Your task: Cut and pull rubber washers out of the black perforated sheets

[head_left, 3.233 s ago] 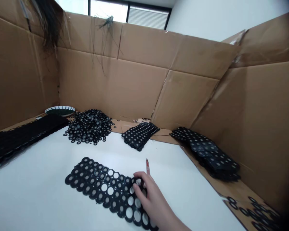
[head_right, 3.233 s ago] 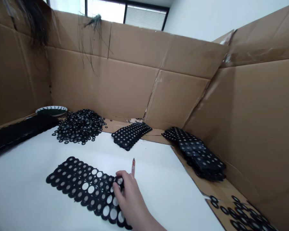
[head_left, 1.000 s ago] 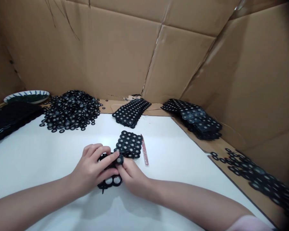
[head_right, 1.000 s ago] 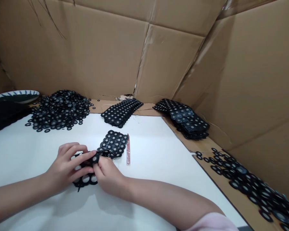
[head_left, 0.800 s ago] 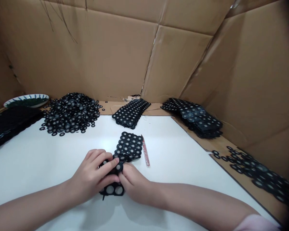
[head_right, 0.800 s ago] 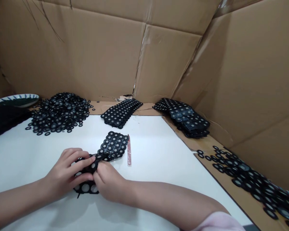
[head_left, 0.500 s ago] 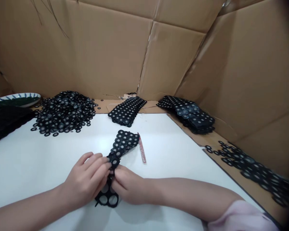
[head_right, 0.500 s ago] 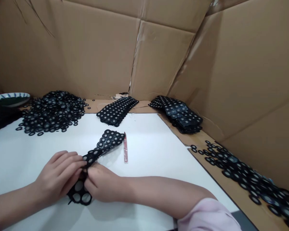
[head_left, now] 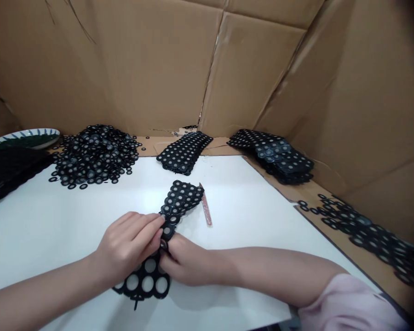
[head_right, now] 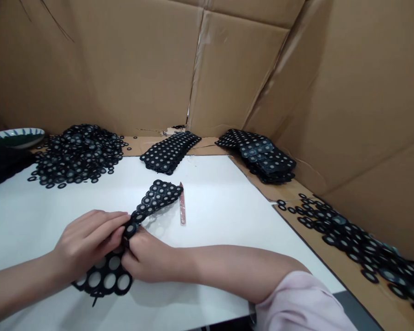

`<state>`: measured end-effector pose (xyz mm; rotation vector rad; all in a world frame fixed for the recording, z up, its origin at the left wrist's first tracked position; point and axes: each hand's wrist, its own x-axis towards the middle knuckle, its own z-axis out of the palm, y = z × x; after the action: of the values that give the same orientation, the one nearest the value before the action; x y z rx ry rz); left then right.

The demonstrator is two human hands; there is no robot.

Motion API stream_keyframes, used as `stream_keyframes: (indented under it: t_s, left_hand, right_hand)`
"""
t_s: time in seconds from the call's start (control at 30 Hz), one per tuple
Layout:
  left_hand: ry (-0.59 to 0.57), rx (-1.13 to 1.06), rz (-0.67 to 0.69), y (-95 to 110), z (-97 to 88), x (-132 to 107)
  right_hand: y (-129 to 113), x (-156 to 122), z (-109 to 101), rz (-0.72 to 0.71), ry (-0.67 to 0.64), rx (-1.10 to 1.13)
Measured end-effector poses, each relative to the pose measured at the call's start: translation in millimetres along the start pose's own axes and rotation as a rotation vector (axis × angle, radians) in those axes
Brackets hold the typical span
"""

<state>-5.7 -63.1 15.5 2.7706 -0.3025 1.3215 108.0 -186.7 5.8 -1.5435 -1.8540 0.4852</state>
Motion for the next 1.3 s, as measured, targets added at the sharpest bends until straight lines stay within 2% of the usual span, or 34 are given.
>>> stream_keyframes:
  t_s: [0.1, 0.27, 0.43, 0.53, 0.6, 0.73, 0.9, 0.97, 1.03, 1.1, 1.13, 1.17, 1.23, 1.3]
  left_hand:
    - [-0.028, -0.036, 0.024, 2, 1.7, -2]
    - [-0.133, -0.183, 0.013, -2, 0.7, -5]
    - [-0.218, -0.476, -0.299, 3, -4.2, -2]
    - [-0.296, -0.640, -0.349, 5, -7.3, 0]
    - [-0.309, -0.675, -0.312, 4, -7.3, -1]
    - [-0.273, -0.608, -0.267, 6, -7.7, -2]
    - [-0.279, -0.685, -0.461, 20, -18.8, 5]
    - [-0.280, -0.702, -0.605, 18, -21.6, 8]
    - [-0.196, -0.681, -0.827, 8, -21.1, 10]
    - [0.029, -0.600, -1.012, -5, -18.2, 12]
    - [0.171, -0.554, -1.042, -10, -16.4, 13]
    - [0.233, -0.509, -1.038, -14, -14.8, 14]
    - [0.124, -0.443, -0.948, -15, -12.8, 13]
    - [-0.041, -0.397, -0.786, -10, -12.7, 11]
  right_hand:
    - [1, -1, 1, -0.002, 0.008, 0.035]
    - [-4, -2, -7, 0.037, -0.078, 0.183]
    - [-8, -1, -12, 0.031, -0.052, 0.322]
    - [-10, -2, -11, -0.003, -0.132, 0.345]
    - [-10, -3, -10, -0.026, -0.160, 0.316]
    - [-8, -5, -7, -0.043, -0.135, 0.214]
    - [-5, -8, -1, -0.071, -0.016, -0.061]
    - [-5, -9, -1, -0.094, -0.026, -0.116]
    - [-7, -10, -3, -0.090, -0.020, -0.107]
    - [-10, -10, -6, -0.071, -0.003, -0.029]
    - [-11, -10, -7, -0.046, 0.001, 0.042]
    - [-13, -10, -8, -0.012, -0.001, 0.127]
    - [-16, -8, -10, 0.078, 0.013, 0.283]
    - [-18, -6, -11, 0.145, 0.076, 0.348]
